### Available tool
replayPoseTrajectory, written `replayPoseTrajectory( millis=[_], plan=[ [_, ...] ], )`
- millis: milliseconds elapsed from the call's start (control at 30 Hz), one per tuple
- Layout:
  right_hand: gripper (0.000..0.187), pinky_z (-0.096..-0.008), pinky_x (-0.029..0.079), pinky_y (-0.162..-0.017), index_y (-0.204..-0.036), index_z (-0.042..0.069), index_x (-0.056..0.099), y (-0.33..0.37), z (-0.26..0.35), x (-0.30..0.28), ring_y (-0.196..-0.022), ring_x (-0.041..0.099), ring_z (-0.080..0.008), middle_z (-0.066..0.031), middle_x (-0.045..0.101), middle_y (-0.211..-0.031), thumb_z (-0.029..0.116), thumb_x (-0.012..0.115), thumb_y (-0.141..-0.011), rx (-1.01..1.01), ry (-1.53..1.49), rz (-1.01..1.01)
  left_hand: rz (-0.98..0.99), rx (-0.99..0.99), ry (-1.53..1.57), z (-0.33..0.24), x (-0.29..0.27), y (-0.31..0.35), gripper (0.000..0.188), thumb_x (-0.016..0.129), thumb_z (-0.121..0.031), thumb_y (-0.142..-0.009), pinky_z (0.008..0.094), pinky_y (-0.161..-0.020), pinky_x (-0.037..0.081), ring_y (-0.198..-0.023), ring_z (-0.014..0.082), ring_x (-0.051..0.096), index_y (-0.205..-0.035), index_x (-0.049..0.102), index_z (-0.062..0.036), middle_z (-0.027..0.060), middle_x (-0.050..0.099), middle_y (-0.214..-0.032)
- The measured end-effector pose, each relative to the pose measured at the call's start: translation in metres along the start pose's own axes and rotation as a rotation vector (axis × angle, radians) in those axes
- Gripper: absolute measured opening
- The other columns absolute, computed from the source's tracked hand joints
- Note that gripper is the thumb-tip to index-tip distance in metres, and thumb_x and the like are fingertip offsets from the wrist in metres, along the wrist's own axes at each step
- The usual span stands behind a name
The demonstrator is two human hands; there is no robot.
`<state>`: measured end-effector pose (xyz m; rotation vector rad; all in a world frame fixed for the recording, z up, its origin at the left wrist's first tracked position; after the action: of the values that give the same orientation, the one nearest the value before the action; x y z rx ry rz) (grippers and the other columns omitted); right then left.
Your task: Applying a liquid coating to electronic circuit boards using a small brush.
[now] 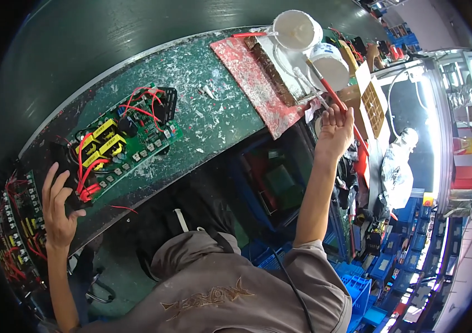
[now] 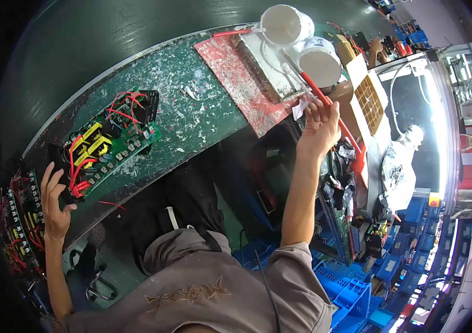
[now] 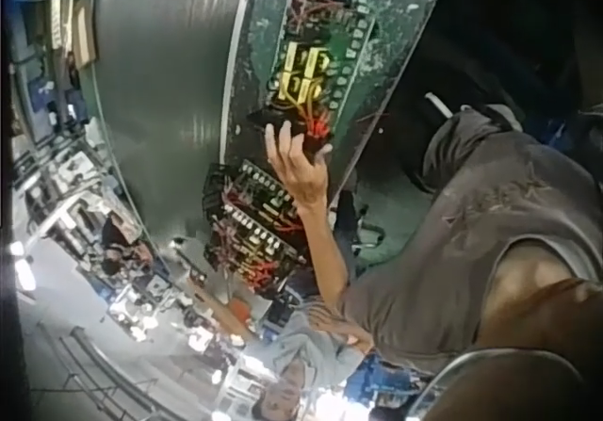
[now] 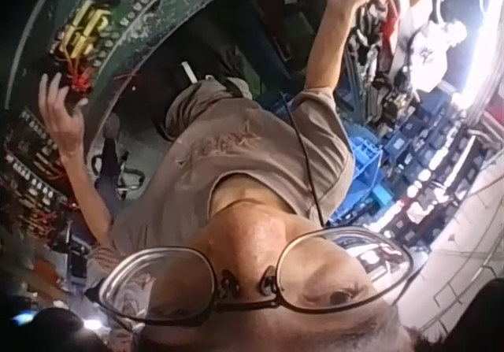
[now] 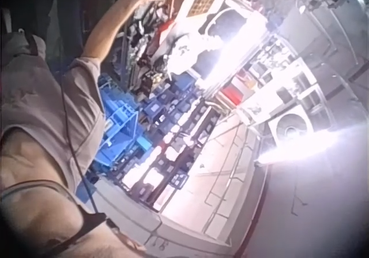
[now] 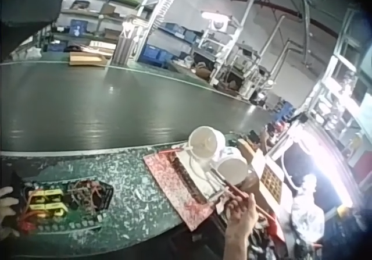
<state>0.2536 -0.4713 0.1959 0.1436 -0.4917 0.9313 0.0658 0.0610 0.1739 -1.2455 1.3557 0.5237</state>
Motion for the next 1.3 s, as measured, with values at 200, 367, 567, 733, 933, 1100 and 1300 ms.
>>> replayPoseTrajectory(
  millis=[200, 367, 567, 733, 933, 1100, 1300],
  plan=[
    [0.033, -0.0304, 0.049, -0.073, -0.111, -0.002, 0.059, 0.032, 0.015, 0.017, -0.078, 0.060, -0.0173, -0.0119, 0.065, -0.094, 0.028, 0.051, -0.097, -0.137, 0.129, 0.390, -0.149, -0.052, 0.244, -0.010, 0.005, -0.005, 0.052, 0.050, -0.051, -0.092, 0.0614, -0.104, 0.032, -0.105, 0.0380, 0.053, -0.097, 0.048, 0.0007, 0.0193, 0.051, -0.102],
    [0.032, -0.0263, 0.045, -0.056, -0.102, -0.004, 0.057, 0.105, 0.030, 0.052, -0.067, 0.053, -0.0193, -0.0126, 0.056, -0.086, 0.027, 0.053, -0.097, -0.265, 0.231, 0.725, -0.478, -0.047, 0.388, -0.003, 0.028, -0.020, 0.043, 0.040, -0.042, -0.095, 0.0517, -0.095, 0.041, -0.083, 0.0291, 0.048, -0.092, 0.046, 0.0009, 0.0164, 0.047, -0.090],
    [0.027, -0.0330, 0.048, -0.056, -0.090, -0.008, 0.062, 0.168, 0.025, 0.126, -0.059, 0.062, -0.0261, -0.0182, 0.062, -0.072, 0.017, 0.064, -0.079, -0.401, 0.372, 1.248, -0.684, -0.215, 0.450, -0.003, 0.023, -0.033, 0.036, 0.039, -0.031, -0.096, 0.0365, -0.082, 0.043, -0.074, 0.0214, 0.046, -0.083, 0.046, 0.0018, 0.0128, 0.047, -0.083],
    [0.040, -0.0309, 0.044, -0.062, -0.096, -0.007, 0.060, 0.180, 0.011, 0.152, -0.060, 0.060, -0.0226, -0.0174, 0.062, -0.074, 0.033, 0.061, -0.090, -0.426, 0.401, 1.228, -0.741, -0.212, 0.581, 0.002, 0.023, -0.030, 0.023, 0.048, -0.022, -0.088, 0.0301, -0.073, 0.039, -0.072, 0.0172, 0.042, -0.082, 0.045, 0.0005, 0.0097, 0.045, -0.080],
    [0.039, -0.0374, 0.049, -0.063, -0.122, -0.008, 0.049, 0.187, -0.015, 0.146, -0.080, 0.062, -0.0293, -0.0237, 0.064, -0.096, 0.024, 0.042, -0.101, -0.278, 0.073, 1.041, -0.735, -0.277, 0.508, -0.017, 0.027, -0.034, 0.030, 0.069, -0.010, -0.071, 0.0278, -0.068, 0.038, -0.069, 0.0165, 0.041, -0.092, 0.049, 0.0000, 0.0057, 0.043, -0.077],
    [0.038, -0.0352, 0.049, -0.063, -0.118, -0.008, 0.052, 0.210, -0.027, 0.131, -0.076, 0.062, -0.0265, -0.0216, 0.064, -0.093, 0.024, 0.045, -0.100, -0.206, 0.189, 0.994, -0.630, -0.057, 0.244, -0.030, 0.027, -0.032, 0.051, 0.073, -0.010, -0.061, 0.0328, -0.062, 0.041, -0.066, 0.0226, 0.042, -0.111, 0.068, -0.0018, 0.0059, 0.041, -0.072],
    [0.041, -0.0339, 0.051, -0.058, -0.109, -0.011, 0.055, 0.199, -0.024, 0.098, -0.064, 0.062, -0.0281, -0.0227, 0.063, -0.083, 0.028, 0.054, -0.096, -0.227, 0.267, 0.838, -0.506, -0.005, 0.070, -0.039, 0.032, -0.016, 0.050, 0.074, -0.011, -0.061, 0.0351, -0.070, 0.043, -0.073, 0.0225, 0.044, -0.110, 0.070, -0.0095, 0.0039, 0.042, -0.077]
  ],
)
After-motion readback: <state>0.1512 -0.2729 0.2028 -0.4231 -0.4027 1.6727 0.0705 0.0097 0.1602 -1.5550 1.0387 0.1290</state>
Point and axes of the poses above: each hand's wrist, its own y-axis away from the middle knuckle, its own x-axis out of the palm, z = x × y, the point moved 2 cm from there along -y, towards the middle knuckle
